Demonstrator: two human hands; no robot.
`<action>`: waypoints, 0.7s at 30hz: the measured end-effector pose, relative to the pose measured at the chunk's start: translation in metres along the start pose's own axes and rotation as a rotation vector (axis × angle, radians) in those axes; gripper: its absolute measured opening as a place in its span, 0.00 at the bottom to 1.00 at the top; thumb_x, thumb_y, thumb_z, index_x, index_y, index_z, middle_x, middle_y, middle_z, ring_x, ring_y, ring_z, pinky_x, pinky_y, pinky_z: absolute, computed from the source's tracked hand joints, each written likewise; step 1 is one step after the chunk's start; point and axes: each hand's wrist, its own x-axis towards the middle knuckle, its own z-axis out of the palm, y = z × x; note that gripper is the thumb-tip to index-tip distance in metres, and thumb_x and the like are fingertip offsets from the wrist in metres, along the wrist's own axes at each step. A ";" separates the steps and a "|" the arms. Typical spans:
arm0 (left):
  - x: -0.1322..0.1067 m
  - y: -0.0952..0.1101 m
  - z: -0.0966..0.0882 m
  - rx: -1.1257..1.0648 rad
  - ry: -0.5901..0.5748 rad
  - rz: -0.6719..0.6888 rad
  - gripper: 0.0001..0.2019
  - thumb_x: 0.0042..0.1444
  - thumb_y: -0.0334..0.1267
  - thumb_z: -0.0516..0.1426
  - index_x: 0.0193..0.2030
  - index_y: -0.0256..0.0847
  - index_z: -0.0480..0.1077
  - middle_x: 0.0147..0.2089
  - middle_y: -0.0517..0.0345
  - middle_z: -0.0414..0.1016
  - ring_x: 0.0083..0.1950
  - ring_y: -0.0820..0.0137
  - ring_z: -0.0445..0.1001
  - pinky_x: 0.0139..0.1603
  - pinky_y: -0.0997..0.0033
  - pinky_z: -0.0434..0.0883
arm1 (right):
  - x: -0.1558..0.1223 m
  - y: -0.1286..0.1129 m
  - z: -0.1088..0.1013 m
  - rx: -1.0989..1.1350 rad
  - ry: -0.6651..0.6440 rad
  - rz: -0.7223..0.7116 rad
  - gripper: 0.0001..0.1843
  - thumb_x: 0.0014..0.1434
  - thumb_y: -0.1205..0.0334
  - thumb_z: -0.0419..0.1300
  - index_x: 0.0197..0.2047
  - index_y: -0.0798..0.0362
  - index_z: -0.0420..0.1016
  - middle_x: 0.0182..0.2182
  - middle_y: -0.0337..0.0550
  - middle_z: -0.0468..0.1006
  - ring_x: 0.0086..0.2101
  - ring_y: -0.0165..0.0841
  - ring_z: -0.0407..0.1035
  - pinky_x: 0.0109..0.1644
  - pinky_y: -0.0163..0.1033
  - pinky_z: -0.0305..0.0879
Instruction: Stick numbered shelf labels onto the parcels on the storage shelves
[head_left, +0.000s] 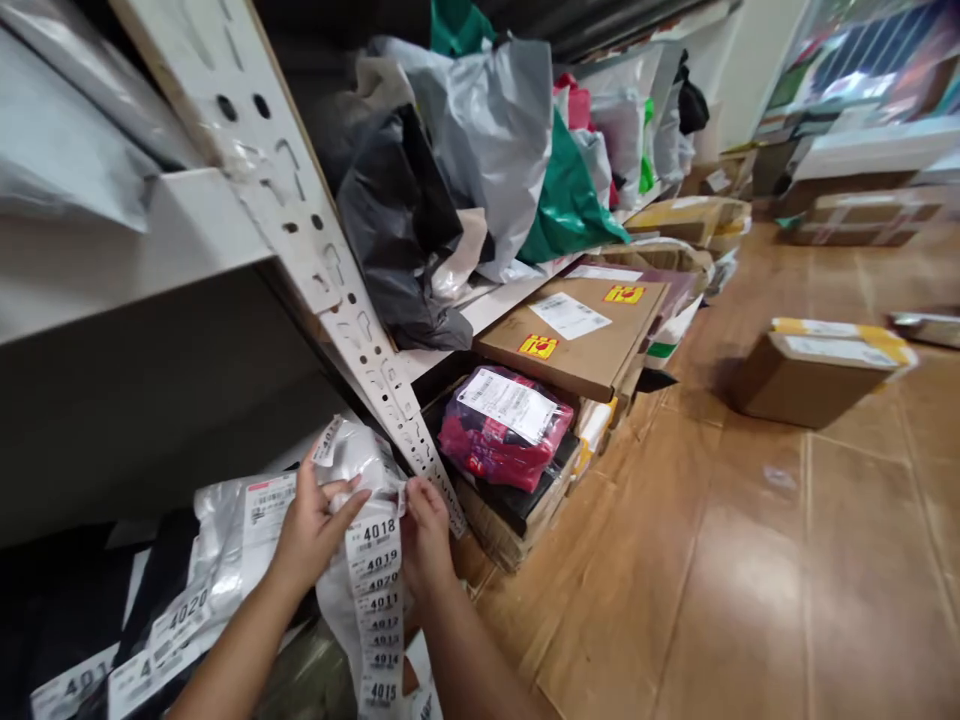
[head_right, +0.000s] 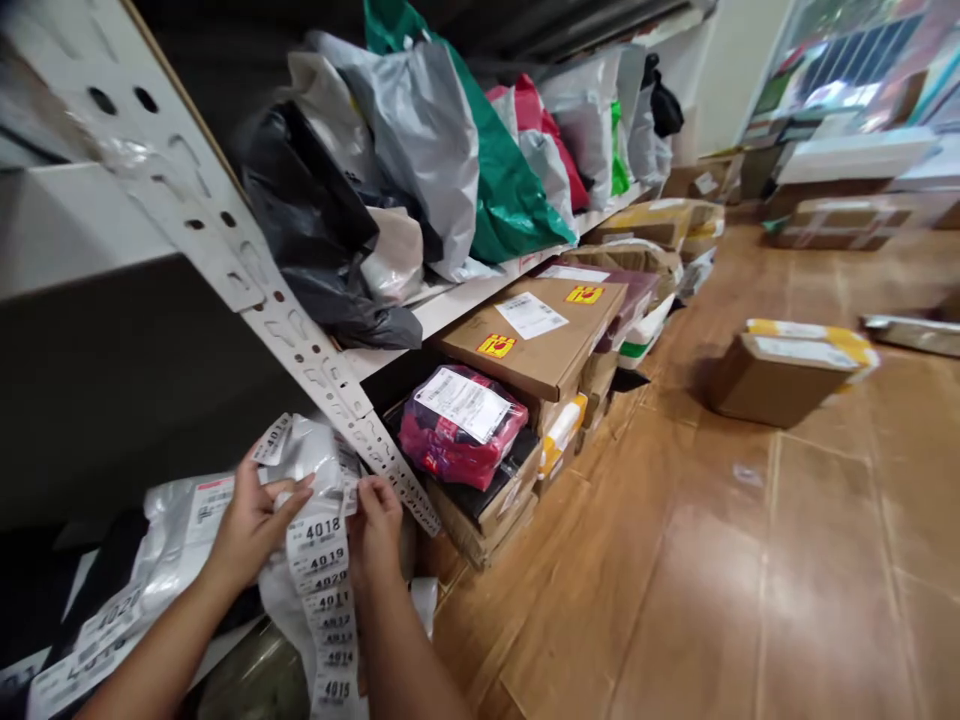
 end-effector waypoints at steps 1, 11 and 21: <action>-0.002 -0.003 -0.002 0.050 -0.008 -0.002 0.46 0.46 0.52 0.62 0.67 0.41 0.43 0.34 0.54 0.80 0.38 0.59 0.79 0.38 0.63 0.73 | 0.000 0.003 -0.001 0.021 -0.010 0.005 0.16 0.38 0.57 0.73 0.27 0.51 0.72 0.22 0.32 0.74 0.25 0.26 0.67 0.34 0.33 0.65; -0.005 -0.006 -0.001 0.316 0.116 -0.062 0.50 0.39 0.47 0.63 0.68 0.45 0.43 0.35 0.52 0.82 0.38 0.56 0.80 0.37 0.62 0.73 | -0.003 0.000 0.013 -0.284 -0.038 -0.231 0.11 0.43 0.56 0.68 0.28 0.51 0.73 0.23 0.35 0.71 0.25 0.28 0.63 0.33 0.35 0.63; -0.010 -0.016 -0.020 0.276 0.157 -0.085 0.56 0.33 0.46 0.67 0.68 0.40 0.43 0.30 0.56 0.81 0.29 0.57 0.79 0.28 0.65 0.74 | -0.017 0.006 0.029 -0.328 -0.207 -0.154 0.09 0.44 0.59 0.66 0.29 0.51 0.72 0.24 0.36 0.72 0.29 0.31 0.67 0.38 0.38 0.65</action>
